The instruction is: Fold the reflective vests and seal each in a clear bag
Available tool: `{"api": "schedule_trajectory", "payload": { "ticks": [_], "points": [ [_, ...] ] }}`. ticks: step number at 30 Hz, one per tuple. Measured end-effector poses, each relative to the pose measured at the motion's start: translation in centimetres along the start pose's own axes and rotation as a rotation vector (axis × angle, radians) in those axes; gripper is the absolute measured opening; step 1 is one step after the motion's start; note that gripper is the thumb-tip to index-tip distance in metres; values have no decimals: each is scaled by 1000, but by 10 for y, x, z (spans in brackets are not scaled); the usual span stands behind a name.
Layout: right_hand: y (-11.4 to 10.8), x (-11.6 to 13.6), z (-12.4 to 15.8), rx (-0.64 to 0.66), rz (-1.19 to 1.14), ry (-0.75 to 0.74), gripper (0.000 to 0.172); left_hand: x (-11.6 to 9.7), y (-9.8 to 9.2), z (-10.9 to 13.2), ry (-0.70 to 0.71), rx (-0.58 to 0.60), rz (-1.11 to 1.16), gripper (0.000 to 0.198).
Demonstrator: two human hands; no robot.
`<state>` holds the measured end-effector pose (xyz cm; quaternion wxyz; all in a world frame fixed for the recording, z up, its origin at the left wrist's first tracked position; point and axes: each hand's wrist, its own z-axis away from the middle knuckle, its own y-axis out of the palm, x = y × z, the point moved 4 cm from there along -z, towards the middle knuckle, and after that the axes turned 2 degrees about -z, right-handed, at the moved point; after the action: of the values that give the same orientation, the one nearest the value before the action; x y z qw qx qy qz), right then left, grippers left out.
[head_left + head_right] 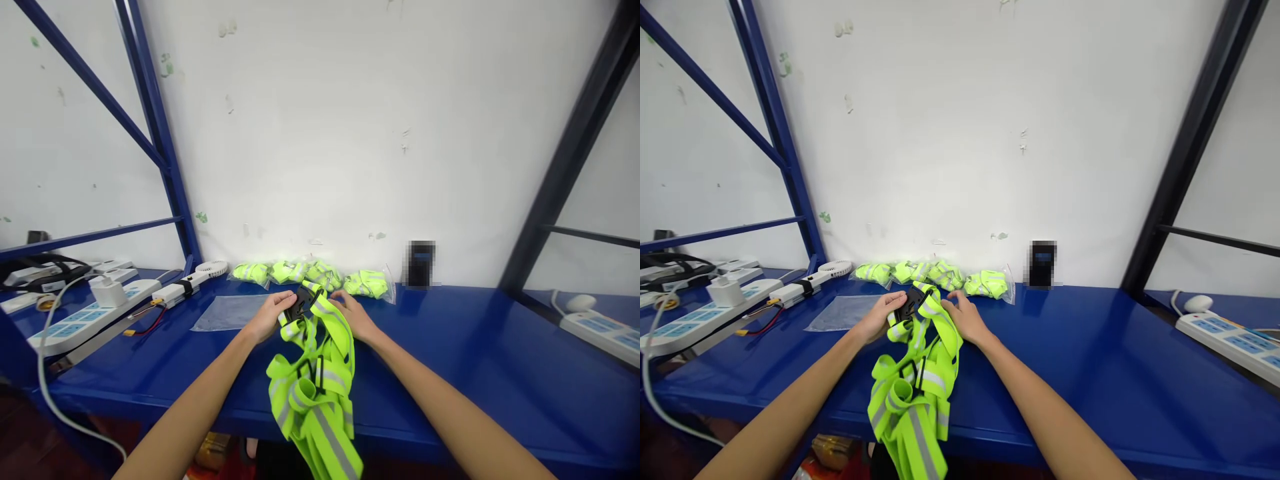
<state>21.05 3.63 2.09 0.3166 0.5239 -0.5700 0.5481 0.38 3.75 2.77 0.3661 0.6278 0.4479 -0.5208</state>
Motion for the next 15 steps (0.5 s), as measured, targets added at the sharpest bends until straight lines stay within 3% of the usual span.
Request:
{"api": "schedule_trajectory", "payload": {
  "ticks": [3,5,9,12,15],
  "points": [
    [-2,16,8,-190,67,-268,42,1,1,3,-128,19,145,33],
    [1,23,12,-166,-33,-333,43,2,2,4,-168,18,174,32],
    [14,28,16,112,-148,-273,49,5,3,2,-185,20,154,29],
    [26,31,22,353,-371,-186,47,9,0,-1,-124,-35,119,28],
    [40,31,25,456,-520,-59,46,10,-3,-3,-36,-106,67,31]
  ]
}}
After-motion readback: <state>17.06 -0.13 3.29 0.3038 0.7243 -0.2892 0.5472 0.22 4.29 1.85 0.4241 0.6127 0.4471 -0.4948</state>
